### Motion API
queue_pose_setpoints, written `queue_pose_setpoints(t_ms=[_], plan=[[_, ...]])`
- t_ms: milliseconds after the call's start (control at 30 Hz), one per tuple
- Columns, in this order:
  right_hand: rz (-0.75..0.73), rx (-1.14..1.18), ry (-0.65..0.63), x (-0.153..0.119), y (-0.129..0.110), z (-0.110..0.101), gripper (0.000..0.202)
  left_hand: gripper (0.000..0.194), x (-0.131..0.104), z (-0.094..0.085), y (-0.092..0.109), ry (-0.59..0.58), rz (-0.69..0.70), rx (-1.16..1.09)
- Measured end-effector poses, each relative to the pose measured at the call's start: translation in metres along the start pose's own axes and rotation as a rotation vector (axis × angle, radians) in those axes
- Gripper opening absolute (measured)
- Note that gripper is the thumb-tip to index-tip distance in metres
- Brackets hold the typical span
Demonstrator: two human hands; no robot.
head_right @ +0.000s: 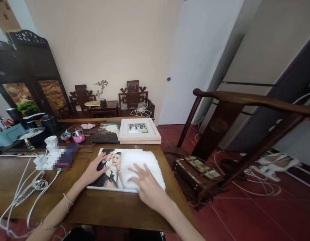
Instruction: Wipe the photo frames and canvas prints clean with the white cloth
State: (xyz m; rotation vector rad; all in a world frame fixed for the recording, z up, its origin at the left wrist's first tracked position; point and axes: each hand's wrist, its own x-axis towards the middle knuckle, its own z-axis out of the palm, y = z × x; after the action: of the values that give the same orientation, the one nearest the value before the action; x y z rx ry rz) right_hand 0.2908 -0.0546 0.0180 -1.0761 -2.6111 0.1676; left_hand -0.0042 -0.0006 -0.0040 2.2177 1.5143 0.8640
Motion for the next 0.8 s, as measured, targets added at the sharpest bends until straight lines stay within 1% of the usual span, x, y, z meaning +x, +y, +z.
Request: queue_pose_setpoints(t_ms=[67, 133, 200, 267, 367, 433, 500, 600, 700, 800], plan=[[-0.091, 0.0, -0.035, -0.016, -0.019, 0.001, 0.057, 0.054, 0.0, 0.001, -0.002, 0.009, 0.012, 0.0], [-0.143, 0.019, -0.043, -0.02, -0.025, 0.0, 0.056, 0.054, 0.0, 0.001, -0.002, 0.012, 0.024, 0.008], [-0.148, 0.045, -0.025, -0.01, -0.015, 0.0, 0.058, 0.053, 0.0, 0.001, -0.001, 0.01, 0.029, 0.019], [-0.121, 0.051, 0.016, 0.009, 0.006, 0.001, 0.058, 0.053, 0.0, 0.001, 0.0, 0.005, 0.032, 0.028], [-0.042, 0.018, 0.09, 0.038, 0.038, 0.005, 0.056, 0.053, 0.002, 0.0, 0.001, 0.009, 0.027, 0.023], [-0.012, 0.01, 0.106, 0.048, 0.05, 0.009, 0.055, 0.055, 0.003, 0.0, 0.0, 0.009, 0.019, 0.019], [-0.008, 0.004, 0.095, 0.049, 0.052, 0.012, 0.056, 0.056, 0.005, 0.0, -0.003, -0.016, 0.021, 0.032], [-0.019, -0.012, 0.071, 0.042, 0.046, 0.013, 0.056, 0.059, 0.005, 0.0, -0.006, -0.043, 0.02, 0.04], [-0.046, -0.02, 0.067, 0.037, 0.041, 0.012, 0.053, 0.059, 0.003, 0.0, -0.006, -0.027, 0.024, 0.039], [-0.065, -0.029, 0.071, 0.035, 0.041, 0.012, 0.054, 0.059, 0.004, -0.001, -0.002, -0.016, 0.031, 0.036]])
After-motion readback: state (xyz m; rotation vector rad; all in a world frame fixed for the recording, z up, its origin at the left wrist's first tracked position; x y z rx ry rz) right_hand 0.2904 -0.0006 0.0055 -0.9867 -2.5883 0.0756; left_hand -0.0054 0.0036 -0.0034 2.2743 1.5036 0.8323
